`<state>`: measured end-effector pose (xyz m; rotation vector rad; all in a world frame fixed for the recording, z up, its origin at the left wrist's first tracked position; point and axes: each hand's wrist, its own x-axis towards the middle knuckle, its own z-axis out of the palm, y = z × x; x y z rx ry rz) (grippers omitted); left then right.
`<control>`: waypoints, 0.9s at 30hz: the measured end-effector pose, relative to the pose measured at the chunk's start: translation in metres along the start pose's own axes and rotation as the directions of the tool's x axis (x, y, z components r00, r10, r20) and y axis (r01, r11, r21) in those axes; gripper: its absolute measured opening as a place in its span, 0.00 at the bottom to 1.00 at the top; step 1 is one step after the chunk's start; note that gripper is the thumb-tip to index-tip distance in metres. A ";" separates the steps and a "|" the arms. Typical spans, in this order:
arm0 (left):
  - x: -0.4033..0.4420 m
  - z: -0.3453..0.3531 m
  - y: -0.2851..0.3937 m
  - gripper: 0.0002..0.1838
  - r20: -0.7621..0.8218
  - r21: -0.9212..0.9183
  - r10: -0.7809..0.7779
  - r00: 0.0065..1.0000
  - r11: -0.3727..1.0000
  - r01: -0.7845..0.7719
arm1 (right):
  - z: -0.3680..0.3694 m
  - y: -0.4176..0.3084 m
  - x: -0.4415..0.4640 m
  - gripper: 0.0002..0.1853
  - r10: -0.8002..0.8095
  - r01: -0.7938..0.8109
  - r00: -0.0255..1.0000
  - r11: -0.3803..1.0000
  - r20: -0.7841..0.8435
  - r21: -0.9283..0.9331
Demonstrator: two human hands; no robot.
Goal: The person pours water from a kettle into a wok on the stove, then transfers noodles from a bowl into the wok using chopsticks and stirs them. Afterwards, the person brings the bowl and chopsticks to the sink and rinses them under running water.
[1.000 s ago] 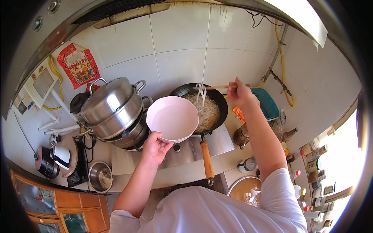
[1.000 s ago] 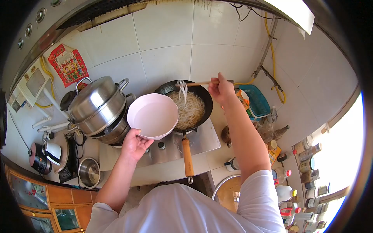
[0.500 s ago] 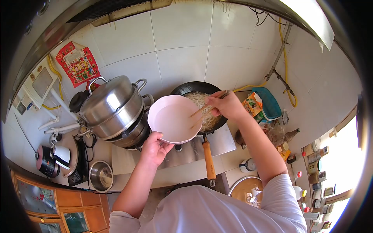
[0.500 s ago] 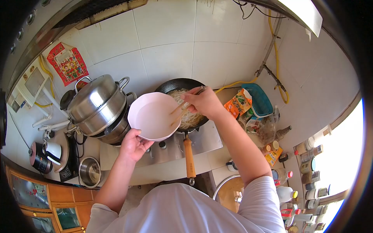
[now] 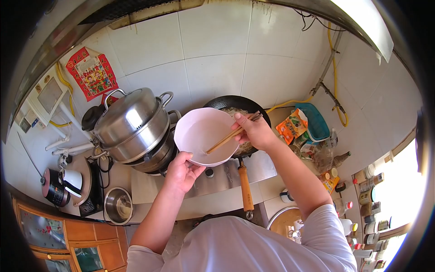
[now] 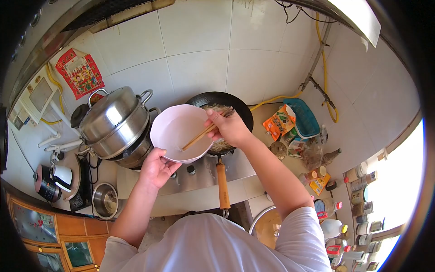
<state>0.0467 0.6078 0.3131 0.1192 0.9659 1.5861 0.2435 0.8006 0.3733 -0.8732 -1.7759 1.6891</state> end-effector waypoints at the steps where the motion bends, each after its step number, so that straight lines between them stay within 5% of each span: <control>1: 0.000 0.000 0.000 0.24 0.000 0.000 0.000 1.000 1.000 0.000 | -0.003 0.002 0.000 0.25 0.060 -0.060 0.998 0.996 0.005 0.063; 8: 0.001 0.002 0.002 0.23 -0.019 0.025 0.029 0.999 0.999 -0.028 | -0.012 0.021 0.002 0.25 0.411 -0.365 0.912 0.813 -0.003 0.454; 12: 0.006 0.000 0.001 0.23 -0.027 0.051 0.033 0.999 0.998 -0.032 | -0.019 0.038 0.004 0.25 0.446 -0.383 0.894 0.720 0.036 0.578; 24: 0.012 -0.002 -0.008 0.24 -0.049 0.088 0.011 0.999 0.996 -0.007 | -0.075 -0.002 0.020 0.23 0.286 -0.054 0.950 0.548 -0.126 0.835; 27: 0.012 -0.005 -0.011 0.24 -0.051 0.095 0.003 0.999 0.996 0.002 | -0.098 -0.016 0.026 0.22 0.247 0.030 0.943 0.601 -0.222 0.798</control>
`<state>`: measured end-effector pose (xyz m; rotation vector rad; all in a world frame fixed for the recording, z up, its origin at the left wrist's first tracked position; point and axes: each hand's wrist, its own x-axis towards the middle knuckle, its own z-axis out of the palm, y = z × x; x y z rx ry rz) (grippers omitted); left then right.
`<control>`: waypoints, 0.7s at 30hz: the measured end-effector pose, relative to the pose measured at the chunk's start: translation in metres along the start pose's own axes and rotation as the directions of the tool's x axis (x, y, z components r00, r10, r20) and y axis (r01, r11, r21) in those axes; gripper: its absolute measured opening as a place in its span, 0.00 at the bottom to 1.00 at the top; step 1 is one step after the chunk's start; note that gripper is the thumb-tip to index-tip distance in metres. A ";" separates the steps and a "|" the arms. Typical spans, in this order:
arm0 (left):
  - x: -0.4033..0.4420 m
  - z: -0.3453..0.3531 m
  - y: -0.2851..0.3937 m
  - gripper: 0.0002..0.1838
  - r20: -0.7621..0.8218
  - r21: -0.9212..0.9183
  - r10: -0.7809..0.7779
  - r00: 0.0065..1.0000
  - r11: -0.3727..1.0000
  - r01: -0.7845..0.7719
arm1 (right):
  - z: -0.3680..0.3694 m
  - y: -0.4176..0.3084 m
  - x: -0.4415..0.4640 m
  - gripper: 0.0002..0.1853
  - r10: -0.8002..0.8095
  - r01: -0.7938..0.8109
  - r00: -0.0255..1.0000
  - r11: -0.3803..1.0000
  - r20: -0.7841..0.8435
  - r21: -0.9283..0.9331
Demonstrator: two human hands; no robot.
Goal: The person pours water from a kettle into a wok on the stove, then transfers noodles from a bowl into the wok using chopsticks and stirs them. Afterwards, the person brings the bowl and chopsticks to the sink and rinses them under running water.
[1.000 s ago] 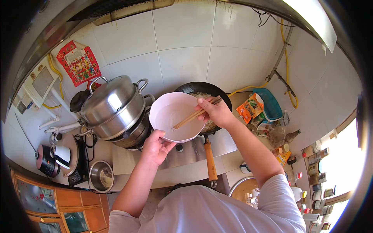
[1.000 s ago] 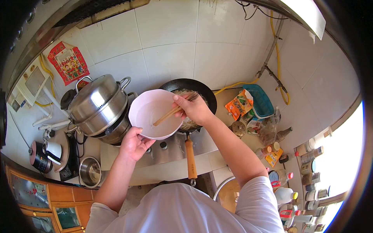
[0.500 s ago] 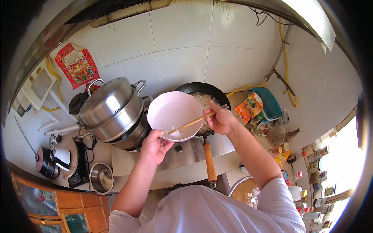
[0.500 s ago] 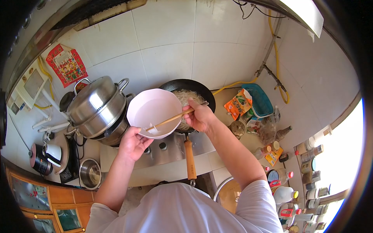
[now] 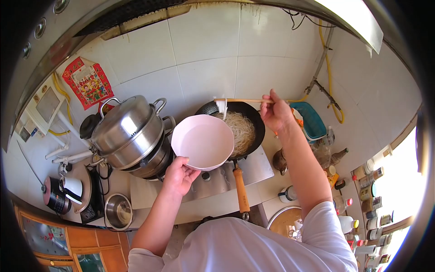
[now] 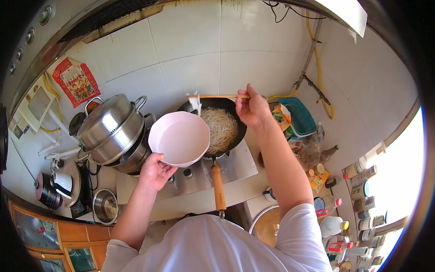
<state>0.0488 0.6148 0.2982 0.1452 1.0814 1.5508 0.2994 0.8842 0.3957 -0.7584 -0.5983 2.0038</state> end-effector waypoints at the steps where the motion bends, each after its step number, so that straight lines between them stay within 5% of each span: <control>1: -0.001 0.000 0.000 0.24 0.001 0.000 0.001 1.000 1.000 -0.001 | -0.001 -0.008 0.002 0.22 -0.071 0.071 0.997 0.997 -0.027 -0.030; 3: -0.003 0.000 -0.001 0.24 -0.014 -0.004 0.001 1.000 1.000 -0.001 | -0.017 -0.014 0.018 0.20 -0.095 0.092 0.994 0.994 -0.061 -0.051; 5: -0.005 0.000 -0.002 0.24 -0.009 -0.009 0.008 1.000 1.000 -0.008 | -0.028 -0.014 0.026 0.19 -0.192 0.110 0.968 0.905 -0.163 -0.410; 6: -0.007 -0.001 -0.002 0.24 -0.004 -0.012 0.015 1.000 1.000 -0.015 | -0.027 -0.014 0.021 0.19 -0.190 0.109 0.969 0.905 -0.160 -0.411; 8: -0.009 0.001 0.001 0.22 -0.021 -0.014 0.008 1.000 1.000 -0.009 | -0.019 -0.014 0.004 0.18 -0.452 0.245 0.887 0.632 -0.093 -0.736; 11: -0.006 -0.005 0.000 0.23 -0.038 -0.008 -0.003 0.999 1.000 0.003 | 0.002 -0.013 -0.029 0.18 -0.431 0.424 0.889 0.653 0.153 -0.627; 13: -0.006 -0.007 -0.002 0.25 -0.034 0.003 -0.007 0.999 1.000 0.007 | 0.026 -0.003 -0.056 0.17 -0.358 0.384 0.914 0.610 0.192 -0.693; 15: -0.006 -0.005 -0.002 0.25 -0.033 0.009 0.011 0.999 1.000 -0.011 | 0.037 0.007 -0.065 0.16 -0.045 0.300 0.945 0.515 0.324 -0.803; 19: -0.008 -0.005 -0.003 0.25 -0.014 0.001 0.006 1.000 1.000 -0.006 | 0.022 0.039 -0.034 0.17 0.049 0.188 0.969 0.480 0.240 -0.857; 21: -0.013 -0.001 -0.003 0.25 0.013 -0.011 -0.008 1.000 1.000 0.008 | 0.017 0.059 -0.025 0.18 0.014 0.182 0.969 0.635 0.247 -0.751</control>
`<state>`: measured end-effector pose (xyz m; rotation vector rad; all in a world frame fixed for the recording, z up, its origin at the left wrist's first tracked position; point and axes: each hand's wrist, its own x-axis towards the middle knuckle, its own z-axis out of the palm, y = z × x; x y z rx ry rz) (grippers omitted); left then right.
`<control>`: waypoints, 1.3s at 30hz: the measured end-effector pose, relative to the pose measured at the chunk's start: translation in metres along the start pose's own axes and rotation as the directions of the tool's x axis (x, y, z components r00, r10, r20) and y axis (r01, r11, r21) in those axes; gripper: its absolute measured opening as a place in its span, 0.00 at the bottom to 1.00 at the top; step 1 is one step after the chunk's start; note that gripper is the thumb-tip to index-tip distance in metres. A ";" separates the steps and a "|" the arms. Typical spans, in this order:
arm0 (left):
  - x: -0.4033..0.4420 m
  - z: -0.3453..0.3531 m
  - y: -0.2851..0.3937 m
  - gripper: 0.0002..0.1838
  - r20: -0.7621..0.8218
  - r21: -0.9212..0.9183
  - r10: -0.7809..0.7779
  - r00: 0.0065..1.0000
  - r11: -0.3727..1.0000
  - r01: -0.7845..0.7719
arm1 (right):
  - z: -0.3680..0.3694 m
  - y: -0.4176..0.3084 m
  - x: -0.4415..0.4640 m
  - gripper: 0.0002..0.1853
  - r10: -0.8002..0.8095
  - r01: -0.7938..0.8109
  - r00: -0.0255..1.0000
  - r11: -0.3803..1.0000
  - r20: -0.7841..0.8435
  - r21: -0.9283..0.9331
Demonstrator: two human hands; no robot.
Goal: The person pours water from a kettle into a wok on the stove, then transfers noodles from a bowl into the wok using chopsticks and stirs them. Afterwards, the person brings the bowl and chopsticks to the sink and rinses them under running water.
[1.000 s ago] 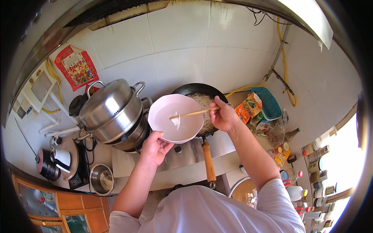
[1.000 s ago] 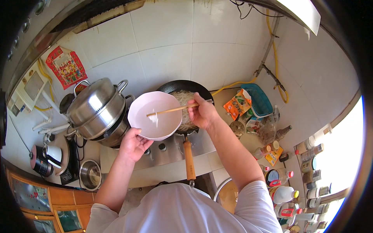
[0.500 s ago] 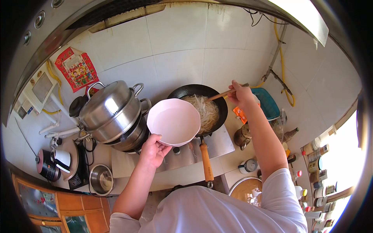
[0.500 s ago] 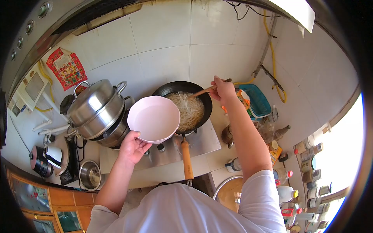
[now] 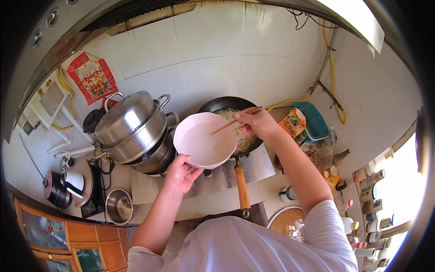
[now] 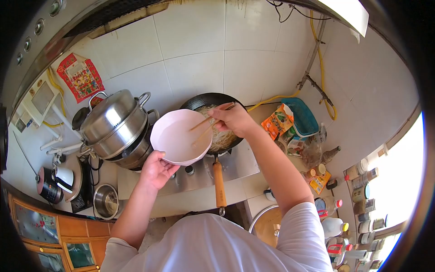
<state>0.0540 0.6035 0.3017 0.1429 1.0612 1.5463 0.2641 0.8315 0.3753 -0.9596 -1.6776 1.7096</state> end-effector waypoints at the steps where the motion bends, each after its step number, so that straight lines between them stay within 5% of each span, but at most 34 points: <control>1: -0.001 0.001 -0.001 0.25 -0.001 -0.001 0.000 1.000 1.000 0.000 | 0.004 0.007 0.004 0.19 -0.026 0.025 0.999 0.999 0.037 0.038; 5: -0.003 0.001 -0.001 0.26 0.025 -0.011 0.016 1.000 1.000 -0.015 | 0.017 0.016 0.000 0.20 -0.129 0.127 0.988 0.992 0.086 0.021; 9: -0.008 0.000 -0.001 0.26 0.017 -0.012 0.011 1.000 1.000 -0.010 | 0.016 0.018 -0.004 0.22 -0.070 0.070 0.992 0.998 0.102 -0.005; 17: -0.010 -0.003 -0.005 0.25 0.020 -0.013 0.024 1.000 1.000 -0.023 | 0.010 0.027 -0.016 0.25 0.349 -0.353 0.935 0.904 0.060 0.243; 23: -0.011 -0.003 -0.007 0.24 0.012 -0.023 0.033 0.999 0.999 -0.033 | 0.005 0.044 -0.016 0.25 0.456 -0.448 0.882 0.738 0.117 0.505; 38: -0.013 -0.015 -0.011 0.24 0.014 -0.036 0.014 1.000 0.999 -0.013 | -0.061 -0.009 0.015 0.22 0.228 -0.110 0.973 0.583 -0.033 0.805; 39: -0.012 -0.018 -0.011 0.24 0.024 -0.037 0.009 1.000 0.999 -0.009 | -0.063 -0.013 0.018 0.22 0.224 -0.016 0.963 0.609 -0.152 0.793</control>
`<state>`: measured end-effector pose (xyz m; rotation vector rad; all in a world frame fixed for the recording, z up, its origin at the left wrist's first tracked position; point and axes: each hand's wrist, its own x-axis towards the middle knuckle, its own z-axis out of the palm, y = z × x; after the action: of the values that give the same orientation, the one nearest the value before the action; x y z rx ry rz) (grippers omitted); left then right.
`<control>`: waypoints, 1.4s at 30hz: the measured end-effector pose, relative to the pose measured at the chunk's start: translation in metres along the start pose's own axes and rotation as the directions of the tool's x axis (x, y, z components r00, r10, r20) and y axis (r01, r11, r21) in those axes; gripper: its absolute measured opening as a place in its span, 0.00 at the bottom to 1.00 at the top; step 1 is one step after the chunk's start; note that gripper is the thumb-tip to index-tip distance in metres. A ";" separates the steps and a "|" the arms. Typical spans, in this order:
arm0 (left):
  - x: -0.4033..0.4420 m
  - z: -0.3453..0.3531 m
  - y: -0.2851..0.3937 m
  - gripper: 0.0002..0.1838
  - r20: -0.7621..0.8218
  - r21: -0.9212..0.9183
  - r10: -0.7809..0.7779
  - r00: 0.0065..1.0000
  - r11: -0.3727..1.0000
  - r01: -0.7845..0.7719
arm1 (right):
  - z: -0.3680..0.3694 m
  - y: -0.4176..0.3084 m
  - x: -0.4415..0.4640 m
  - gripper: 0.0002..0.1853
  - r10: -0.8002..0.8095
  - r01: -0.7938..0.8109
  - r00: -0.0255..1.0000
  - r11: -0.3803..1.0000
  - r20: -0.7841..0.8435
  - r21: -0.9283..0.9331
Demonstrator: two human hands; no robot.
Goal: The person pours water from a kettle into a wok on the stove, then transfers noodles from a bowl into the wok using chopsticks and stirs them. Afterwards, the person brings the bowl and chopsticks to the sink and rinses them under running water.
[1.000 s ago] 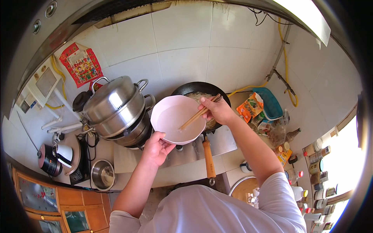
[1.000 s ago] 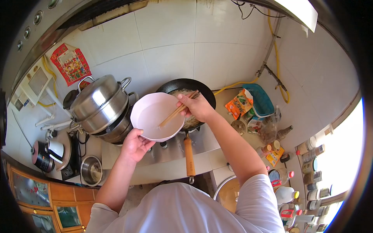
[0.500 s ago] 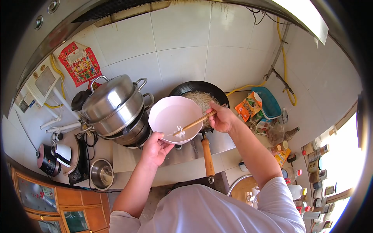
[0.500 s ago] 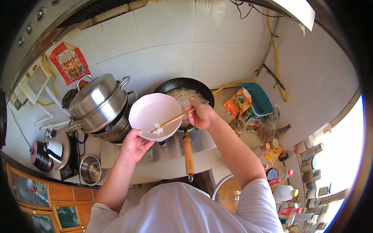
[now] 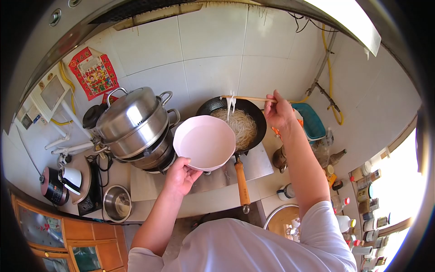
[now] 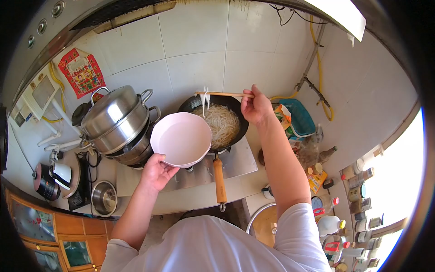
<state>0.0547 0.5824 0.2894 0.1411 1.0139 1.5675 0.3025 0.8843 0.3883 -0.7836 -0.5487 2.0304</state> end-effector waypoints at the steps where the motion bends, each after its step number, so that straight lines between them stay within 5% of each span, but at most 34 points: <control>1: -0.001 -0.002 0.000 0.24 0.003 -0.002 -0.002 1.000 1.000 0.002 | 0.000 -0.003 0.003 0.22 -0.097 0.096 0.993 0.995 -0.070 -0.009; 3: -0.003 -0.007 0.000 0.24 -0.006 -0.003 -0.002 1.000 1.000 0.002 | -0.017 0.003 0.019 0.20 -0.140 0.138 0.986 0.990 -0.092 -0.026; 5: -0.008 -0.013 0.000 0.25 0.002 -0.015 -0.016 1.000 1.000 0.016 | -0.028 0.018 0.018 0.18 -0.349 0.157 0.925 0.712 -0.151 -0.685; 8: -0.018 -0.024 0.007 0.25 0.023 -0.030 -0.019 1.000 0.999 0.020 | -0.022 0.031 -0.008 0.17 -0.492 0.277 0.867 0.612 -0.082 -0.741; 17: -0.096 -0.092 0.014 0.33 0.122 -0.080 -0.077 0.990 0.993 0.088 | 0.037 0.087 -0.147 0.20 -0.575 0.482 0.818 0.708 -0.024 -0.516; 19: -0.125 -0.112 0.012 0.32 0.116 -0.108 -0.043 0.992 0.993 0.055 | 0.043 0.109 -0.177 0.23 -0.545 0.522 0.838 0.794 0.015 -0.311; 23: -0.187 -0.165 -0.015 0.33 0.068 -0.188 -0.037 0.997 0.981 0.050 | 0.035 0.166 -0.220 0.24 -0.417 0.447 0.893 0.862 0.169 -0.239; 27: -0.271 -0.195 -0.049 0.34 -0.017 -0.286 0.031 0.999 0.957 -0.035 | 0.031 0.237 -0.238 0.23 -0.122 0.196 0.966 0.919 0.228 -0.342; 29: -0.314 -0.208 -0.068 0.35 -0.215 -0.271 0.125 0.969 0.945 -0.183 | 0.029 0.274 -0.241 0.22 0.070 0.030 0.968 0.919 0.239 -0.394; 36: -0.502 -0.272 -0.132 0.39 -0.506 -0.277 0.363 0.783 0.791 -0.546 | 0.050 0.426 -0.307 0.19 0.357 -0.174 0.900 0.821 0.251 -0.543; 40: -0.606 -0.329 -0.187 0.36 -0.635 -0.283 0.428 0.642 0.645 -0.710 | 0.071 0.515 -0.382 0.21 0.597 -0.199 0.714 0.673 0.365 -0.712; 42: -0.661 -0.355 -0.206 0.35 -0.724 -0.238 0.433 0.537 0.574 -0.783 | 0.089 0.561 -0.434 0.21 0.626 -0.175 0.699 0.618 0.345 -0.767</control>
<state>0.1872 -0.1815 0.2245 -0.4851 0.9765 2.6738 0.1060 0.2142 0.2359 -0.7187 -1.7203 2.5525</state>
